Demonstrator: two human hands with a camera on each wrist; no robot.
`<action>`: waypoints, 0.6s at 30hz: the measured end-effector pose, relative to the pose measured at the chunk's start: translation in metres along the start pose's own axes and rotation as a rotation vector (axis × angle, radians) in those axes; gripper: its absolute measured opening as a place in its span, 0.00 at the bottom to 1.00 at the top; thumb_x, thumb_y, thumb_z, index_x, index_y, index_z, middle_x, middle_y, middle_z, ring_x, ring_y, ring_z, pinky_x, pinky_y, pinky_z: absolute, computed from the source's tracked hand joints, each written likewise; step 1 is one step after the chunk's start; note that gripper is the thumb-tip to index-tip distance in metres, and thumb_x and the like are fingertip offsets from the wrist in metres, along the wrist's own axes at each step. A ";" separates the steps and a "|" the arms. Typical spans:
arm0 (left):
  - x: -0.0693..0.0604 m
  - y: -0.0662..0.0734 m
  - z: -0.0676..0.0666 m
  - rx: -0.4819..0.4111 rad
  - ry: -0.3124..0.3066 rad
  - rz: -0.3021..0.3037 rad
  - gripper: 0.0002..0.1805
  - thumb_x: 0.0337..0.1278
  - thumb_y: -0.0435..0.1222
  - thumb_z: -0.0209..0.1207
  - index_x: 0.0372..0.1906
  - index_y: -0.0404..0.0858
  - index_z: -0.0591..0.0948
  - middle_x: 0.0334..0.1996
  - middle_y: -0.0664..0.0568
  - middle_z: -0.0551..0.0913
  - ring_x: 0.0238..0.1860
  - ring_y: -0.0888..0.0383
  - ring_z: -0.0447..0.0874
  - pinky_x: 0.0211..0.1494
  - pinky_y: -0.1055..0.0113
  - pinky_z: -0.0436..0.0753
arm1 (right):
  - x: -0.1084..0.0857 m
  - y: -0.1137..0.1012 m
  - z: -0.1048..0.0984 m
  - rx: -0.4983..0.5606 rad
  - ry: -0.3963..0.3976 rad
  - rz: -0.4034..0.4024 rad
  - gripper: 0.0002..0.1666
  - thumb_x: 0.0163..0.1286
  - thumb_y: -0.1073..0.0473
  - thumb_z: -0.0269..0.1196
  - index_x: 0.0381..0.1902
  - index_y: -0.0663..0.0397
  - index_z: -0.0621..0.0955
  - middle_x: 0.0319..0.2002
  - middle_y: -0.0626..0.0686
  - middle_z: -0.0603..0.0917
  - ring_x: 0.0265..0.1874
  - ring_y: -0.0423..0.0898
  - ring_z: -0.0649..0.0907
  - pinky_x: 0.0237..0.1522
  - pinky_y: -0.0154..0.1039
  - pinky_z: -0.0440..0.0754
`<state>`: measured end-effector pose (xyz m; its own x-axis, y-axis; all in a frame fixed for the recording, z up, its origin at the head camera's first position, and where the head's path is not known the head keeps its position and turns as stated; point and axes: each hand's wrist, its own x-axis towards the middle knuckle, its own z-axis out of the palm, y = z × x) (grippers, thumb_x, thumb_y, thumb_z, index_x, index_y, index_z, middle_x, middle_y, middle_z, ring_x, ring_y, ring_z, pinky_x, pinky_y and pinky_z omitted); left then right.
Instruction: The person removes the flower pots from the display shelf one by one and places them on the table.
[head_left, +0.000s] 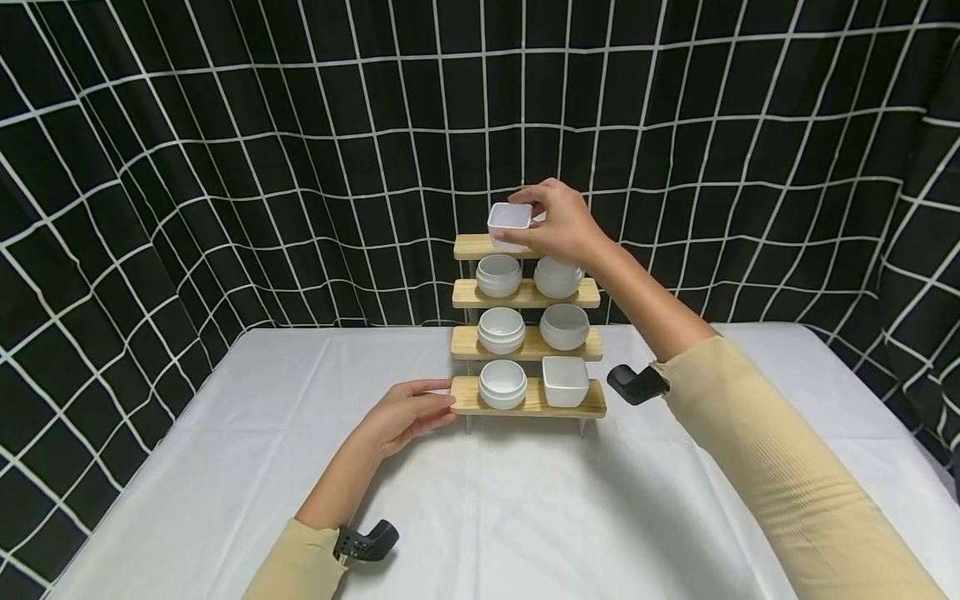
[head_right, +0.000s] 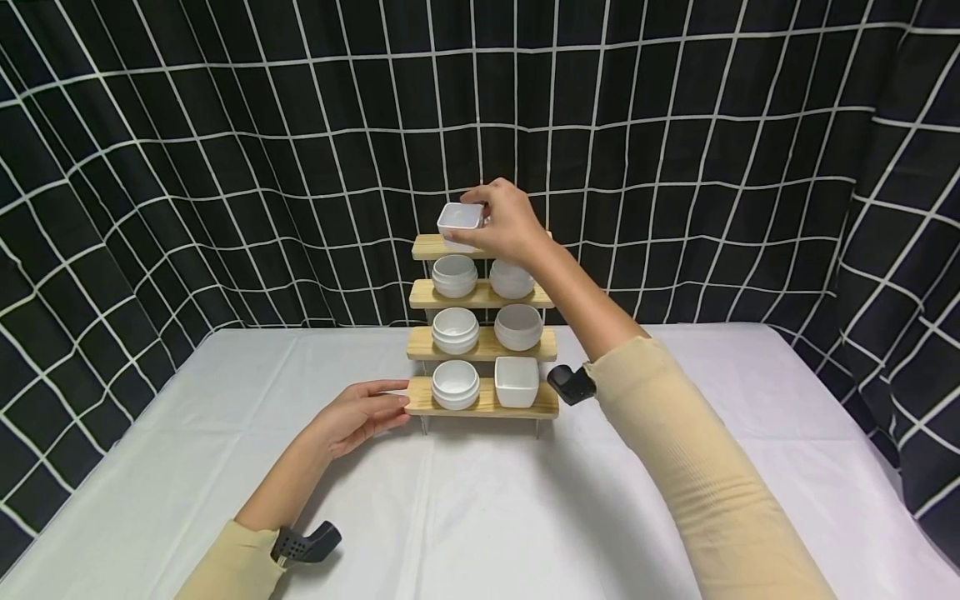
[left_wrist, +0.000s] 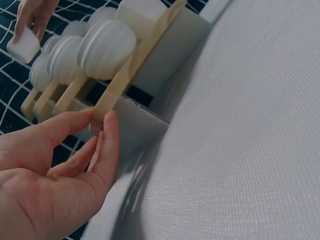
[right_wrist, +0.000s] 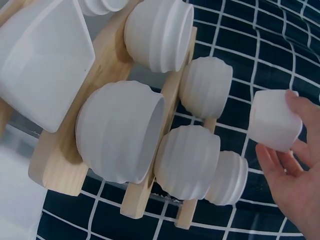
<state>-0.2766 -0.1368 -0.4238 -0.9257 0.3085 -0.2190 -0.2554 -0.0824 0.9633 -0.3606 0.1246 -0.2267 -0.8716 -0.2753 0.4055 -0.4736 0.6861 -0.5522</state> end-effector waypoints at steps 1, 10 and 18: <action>0.000 0.000 0.000 0.000 0.000 0.000 0.28 0.73 0.22 0.57 0.73 0.21 0.68 0.44 0.42 0.83 0.36 0.62 0.90 0.47 0.74 0.93 | -0.001 0.000 0.000 0.004 -0.002 0.000 0.34 0.68 0.55 0.75 0.67 0.67 0.80 0.61 0.65 0.76 0.59 0.60 0.76 0.61 0.49 0.86; 0.000 0.000 0.000 0.004 0.009 -0.003 0.28 0.73 0.23 0.57 0.73 0.21 0.68 0.46 0.41 0.84 0.38 0.61 0.90 0.49 0.73 0.93 | -0.011 0.002 -0.001 0.055 -0.005 0.012 0.33 0.66 0.56 0.76 0.65 0.66 0.81 0.63 0.64 0.75 0.62 0.60 0.77 0.65 0.52 0.87; -0.001 0.000 0.001 0.001 0.011 0.003 0.27 0.73 0.23 0.57 0.73 0.21 0.69 0.46 0.41 0.84 0.38 0.61 0.90 0.49 0.73 0.93 | -0.019 0.008 0.000 0.097 -0.011 0.023 0.32 0.66 0.59 0.76 0.64 0.67 0.81 0.61 0.64 0.75 0.63 0.60 0.77 0.68 0.52 0.86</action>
<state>-0.2757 -0.1365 -0.4236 -0.9293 0.2982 -0.2178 -0.2523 -0.0820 0.9642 -0.3482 0.1353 -0.2392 -0.8835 -0.2682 0.3840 -0.4630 0.6242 -0.6293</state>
